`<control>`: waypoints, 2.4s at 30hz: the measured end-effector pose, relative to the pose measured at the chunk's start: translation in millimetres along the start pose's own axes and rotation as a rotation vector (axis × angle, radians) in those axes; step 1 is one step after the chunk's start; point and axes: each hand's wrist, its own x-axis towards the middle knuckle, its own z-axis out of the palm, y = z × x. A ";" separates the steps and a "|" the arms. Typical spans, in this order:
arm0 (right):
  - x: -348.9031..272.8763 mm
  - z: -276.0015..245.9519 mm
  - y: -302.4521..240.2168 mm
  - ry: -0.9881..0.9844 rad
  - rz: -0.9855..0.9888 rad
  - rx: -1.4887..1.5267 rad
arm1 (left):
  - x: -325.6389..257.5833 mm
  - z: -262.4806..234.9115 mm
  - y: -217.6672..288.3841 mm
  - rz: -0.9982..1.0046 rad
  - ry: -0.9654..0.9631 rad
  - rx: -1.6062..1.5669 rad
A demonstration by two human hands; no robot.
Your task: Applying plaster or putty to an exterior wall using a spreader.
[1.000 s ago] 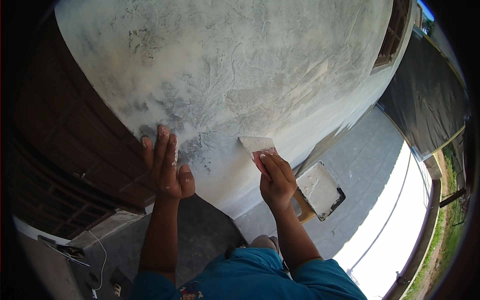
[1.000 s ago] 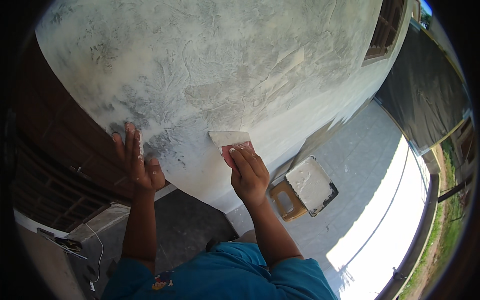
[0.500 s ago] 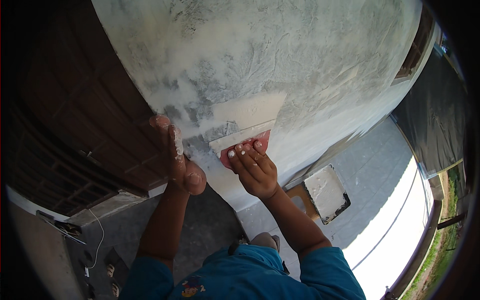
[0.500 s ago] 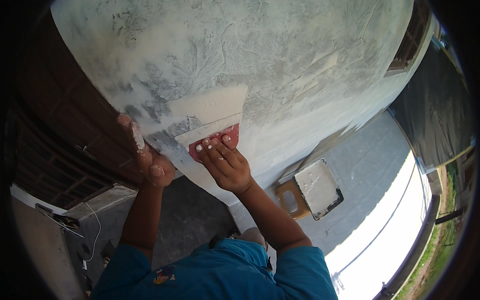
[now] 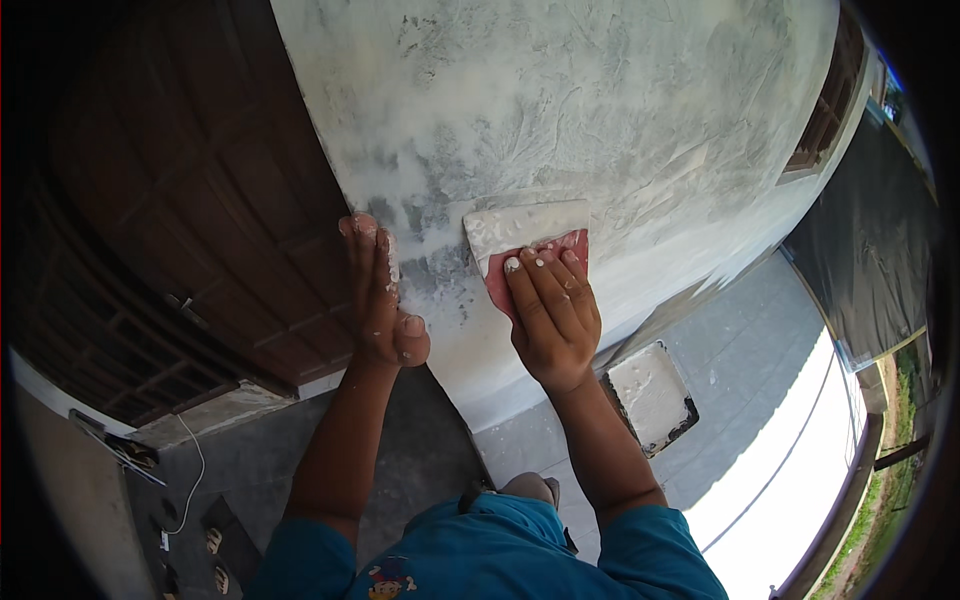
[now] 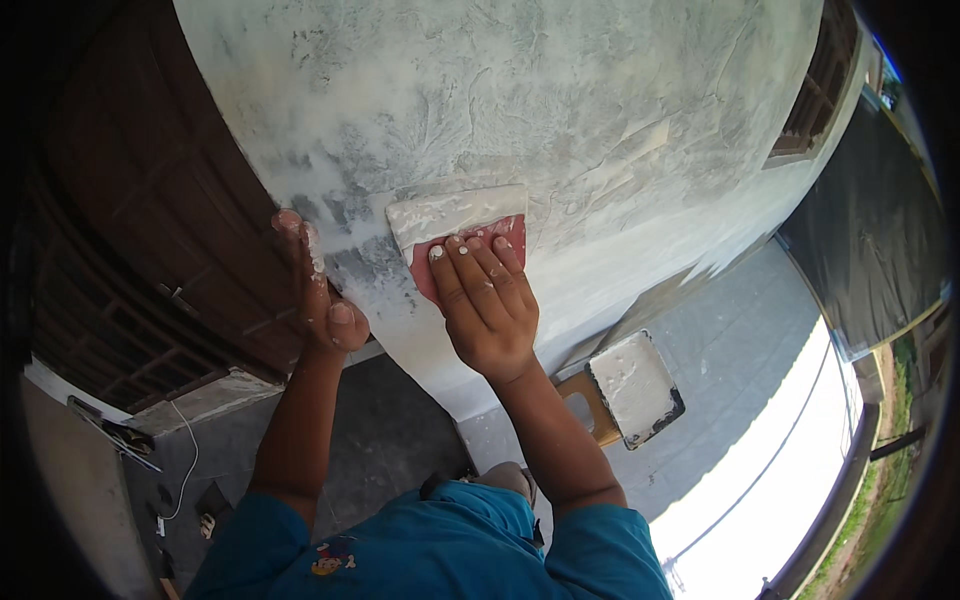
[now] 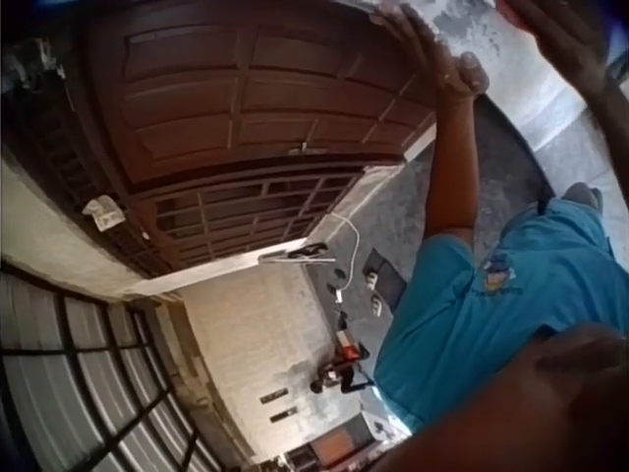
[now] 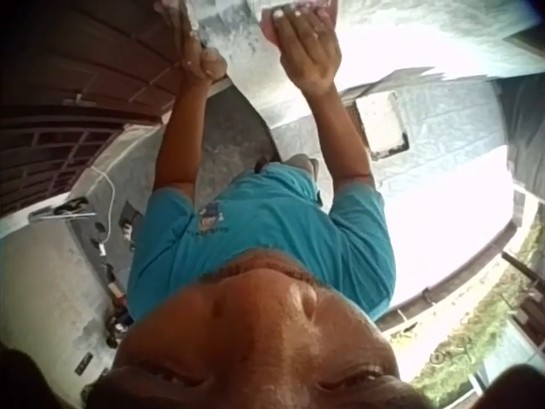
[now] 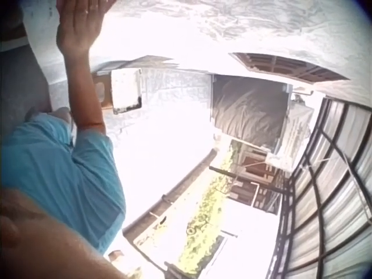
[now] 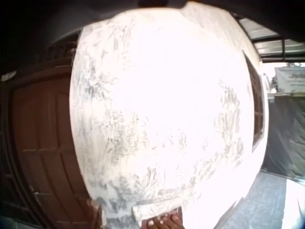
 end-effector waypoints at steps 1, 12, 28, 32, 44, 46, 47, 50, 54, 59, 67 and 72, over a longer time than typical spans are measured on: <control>-12.7 -0.3 -6.9 -0.036 0.010 0.031 | 0.8 0.0 0.3 0.005 0.010 -0.019; 54.8 -29.1 -4.4 0.085 -0.052 0.011 | -7.2 -16.7 3.8 -0.088 -0.051 -0.076; -49.0 -28.5 -51.8 -0.053 0.353 0.258 | 23.8 -48.3 46.6 -0.495 0.138 -0.645; -37.5 -33.7 -69.8 0.007 0.733 0.500 | 27.9 -55.7 42.9 -0.552 0.068 -0.661; -2.0 -17.9 -96.0 0.356 1.199 0.896 | 43.9 -74.8 7.4 -0.448 -0.149 -0.505; -4.6 -16.9 -101.8 0.314 0.929 0.522 | 44.3 -78.6 -0.1 -0.391 -0.186 -0.526; -4.7 -13.6 -96.8 0.318 0.930 0.506 | 44.9 -79.5 -4.1 -0.342 -0.215 -0.525; -6.8 -6.2 -72.8 0.239 0.247 -0.018 | 44.9 -77.1 -7.9 -0.332 -0.228 -0.638; -21.0 17.6 -58.4 0.096 0.063 -0.077 | 42.2 -76.4 -20.6 -0.372 -0.203 -0.771; -60.6 62.9 -52.1 0.020 0.062 -0.046 | 35.9 -73.7 -9.6 -0.380 -0.240 -0.759; -102.4 16.8 -76.9 -0.143 0.190 0.060 | 24.6 -74.7 3.1 -0.479 -0.156 -0.704; -28.6 -21.8 -52.0 0.098 0.189 -0.030 | 13.2 -58.5 16.4 -0.512 0.012 -0.769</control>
